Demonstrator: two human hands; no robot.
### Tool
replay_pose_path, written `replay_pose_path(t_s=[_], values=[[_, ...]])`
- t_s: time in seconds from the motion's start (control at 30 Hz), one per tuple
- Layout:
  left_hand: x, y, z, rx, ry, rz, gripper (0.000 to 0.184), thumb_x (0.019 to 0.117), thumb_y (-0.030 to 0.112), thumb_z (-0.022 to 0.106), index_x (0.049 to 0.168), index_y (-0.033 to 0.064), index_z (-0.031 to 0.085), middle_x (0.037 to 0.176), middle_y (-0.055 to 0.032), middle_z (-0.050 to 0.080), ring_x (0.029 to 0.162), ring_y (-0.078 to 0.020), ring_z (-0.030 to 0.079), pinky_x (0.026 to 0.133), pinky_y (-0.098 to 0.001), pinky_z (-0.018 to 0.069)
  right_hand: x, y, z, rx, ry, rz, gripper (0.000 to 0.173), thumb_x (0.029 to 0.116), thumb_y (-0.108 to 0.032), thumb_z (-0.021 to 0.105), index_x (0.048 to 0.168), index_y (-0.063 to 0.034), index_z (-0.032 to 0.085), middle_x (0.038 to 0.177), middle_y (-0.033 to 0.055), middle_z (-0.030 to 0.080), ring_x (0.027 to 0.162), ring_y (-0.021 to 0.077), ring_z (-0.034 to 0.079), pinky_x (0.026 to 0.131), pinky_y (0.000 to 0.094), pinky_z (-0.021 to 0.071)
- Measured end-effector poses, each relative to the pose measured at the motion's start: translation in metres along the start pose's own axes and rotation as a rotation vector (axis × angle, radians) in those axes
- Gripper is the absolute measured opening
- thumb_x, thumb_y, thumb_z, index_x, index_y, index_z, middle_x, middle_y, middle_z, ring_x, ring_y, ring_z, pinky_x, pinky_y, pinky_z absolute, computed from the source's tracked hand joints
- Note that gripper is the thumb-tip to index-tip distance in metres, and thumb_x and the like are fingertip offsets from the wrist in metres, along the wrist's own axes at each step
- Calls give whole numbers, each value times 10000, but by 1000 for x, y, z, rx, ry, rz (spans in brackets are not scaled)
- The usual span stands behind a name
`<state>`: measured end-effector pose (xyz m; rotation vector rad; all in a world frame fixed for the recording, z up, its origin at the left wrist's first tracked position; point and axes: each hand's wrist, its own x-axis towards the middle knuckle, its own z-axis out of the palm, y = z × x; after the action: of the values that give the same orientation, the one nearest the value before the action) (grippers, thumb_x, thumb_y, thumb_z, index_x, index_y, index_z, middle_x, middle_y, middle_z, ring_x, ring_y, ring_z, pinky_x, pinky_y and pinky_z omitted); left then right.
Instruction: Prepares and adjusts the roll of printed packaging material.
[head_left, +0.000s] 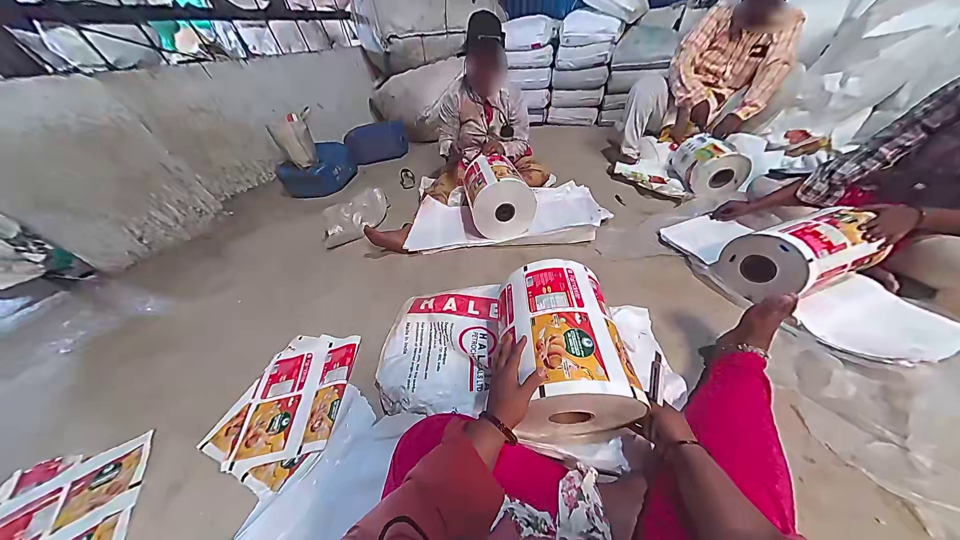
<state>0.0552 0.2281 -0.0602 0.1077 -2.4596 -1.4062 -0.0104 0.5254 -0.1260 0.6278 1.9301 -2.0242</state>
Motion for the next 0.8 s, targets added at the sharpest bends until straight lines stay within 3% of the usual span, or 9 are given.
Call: replay_pose_path(t_s=[0.23,0.47,0.6,0.67,0.73,0.8], values=[[-1,0,-1,4,10,15,684,973,454,555,1556,110,455,1690,-180,238,1569,-316,229,1253,-521,251,-4,-7,4,-17,28,0,342,1082,-239,496,1339,-18,547,1076,189,673,895,272,695,761,469,596],[0,-1,-1,32,4,25,684,986,471,531,1565,119,442,1694,-168,237,1571,-315,220,1255,-544,230,-10,-11,8,-55,87,2,349,1077,-243,513,1341,-18,554,1107,206,662,889,284,689,751,471,589],[-1,2,-3,46,4,26,697,980,468,539,1556,86,449,1678,-202,260,1564,-341,236,1259,-538,226,-52,-54,11,-134,18,91,408,1093,-212,497,1441,0,483,1321,233,608,1081,300,665,905,452,549],[0,2,-2,37,9,21,700,974,474,545,1550,87,458,1674,-198,271,1561,-341,242,1256,-537,234,-52,-32,17,-140,123,-193,395,1066,-207,532,1311,102,554,1132,318,664,880,340,720,680,434,603],[0,2,-3,39,12,17,698,971,468,545,1551,90,459,1672,-197,277,1558,-343,249,1255,-534,235,-67,-60,18,-132,58,36,409,1094,-194,493,1427,44,484,1317,283,602,1081,351,667,883,471,551],[-1,2,-3,45,4,8,688,978,466,538,1556,103,453,1679,-193,264,1562,-341,241,1256,-539,231,-68,-70,16,-109,42,158,435,1093,-185,497,1481,2,442,1399,247,566,1166,339,638,962,472,524]])
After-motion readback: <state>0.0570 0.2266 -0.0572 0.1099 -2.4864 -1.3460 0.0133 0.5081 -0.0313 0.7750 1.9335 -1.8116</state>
